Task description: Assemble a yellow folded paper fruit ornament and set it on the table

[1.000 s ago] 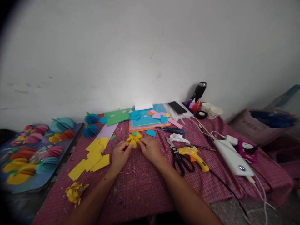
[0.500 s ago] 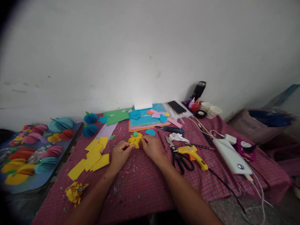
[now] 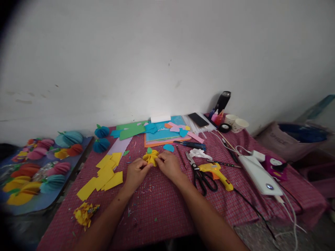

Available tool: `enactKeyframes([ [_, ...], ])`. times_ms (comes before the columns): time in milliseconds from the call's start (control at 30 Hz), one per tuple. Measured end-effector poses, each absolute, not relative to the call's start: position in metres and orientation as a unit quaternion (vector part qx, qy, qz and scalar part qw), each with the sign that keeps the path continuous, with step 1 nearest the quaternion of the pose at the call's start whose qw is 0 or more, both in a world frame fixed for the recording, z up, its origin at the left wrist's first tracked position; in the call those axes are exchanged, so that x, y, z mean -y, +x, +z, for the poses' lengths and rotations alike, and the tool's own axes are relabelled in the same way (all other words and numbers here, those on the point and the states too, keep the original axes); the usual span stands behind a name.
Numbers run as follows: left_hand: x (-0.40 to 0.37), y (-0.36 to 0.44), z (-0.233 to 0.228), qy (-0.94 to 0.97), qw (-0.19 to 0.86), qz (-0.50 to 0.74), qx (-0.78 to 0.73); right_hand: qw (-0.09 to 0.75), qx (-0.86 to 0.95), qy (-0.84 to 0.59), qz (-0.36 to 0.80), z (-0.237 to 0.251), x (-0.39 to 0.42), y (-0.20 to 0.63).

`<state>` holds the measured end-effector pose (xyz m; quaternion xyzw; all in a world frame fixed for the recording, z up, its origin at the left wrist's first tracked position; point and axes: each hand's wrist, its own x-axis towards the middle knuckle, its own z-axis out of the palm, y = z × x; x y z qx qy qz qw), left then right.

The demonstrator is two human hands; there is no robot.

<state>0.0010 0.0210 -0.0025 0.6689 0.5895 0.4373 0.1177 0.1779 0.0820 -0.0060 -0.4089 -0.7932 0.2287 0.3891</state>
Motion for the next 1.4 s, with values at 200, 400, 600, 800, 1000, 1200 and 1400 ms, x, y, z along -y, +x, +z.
enactKeyframes([
  [200,-0.022,-0.002,-0.007,0.697,0.115,0.386,-0.593,0.332,0.812,-0.395,0.272,0.003,-0.083,0.183],
  [400,-0.021,-0.001,-0.012,0.726,0.097,0.343,-0.588,0.321,0.805,-0.405,0.291,0.013,-0.078,0.185],
  [600,-0.021,-0.005,-0.011,0.778,0.091,0.299,-0.545,0.313,0.801,-0.407,0.307,0.015,-0.076,0.184],
  [800,-0.023,-0.011,-0.010,0.791,0.101,0.292,-0.528,0.295,0.791,-0.350,0.406,0.019,-0.082,0.193],
  [1000,-0.025,-0.014,-0.010,0.784,0.081,0.283,-0.547,0.283,0.781,-0.338,0.443,0.022,-0.087,0.202],
  [1200,-0.022,-0.015,-0.001,0.773,0.102,0.298,-0.551,0.255,0.818,-0.330,0.397,0.019,-0.087,0.201],
  [1400,-0.018,-0.017,0.017,0.683,0.101,0.426,-0.585,0.276,0.823,-0.329,0.371,0.015,-0.085,0.197],
])
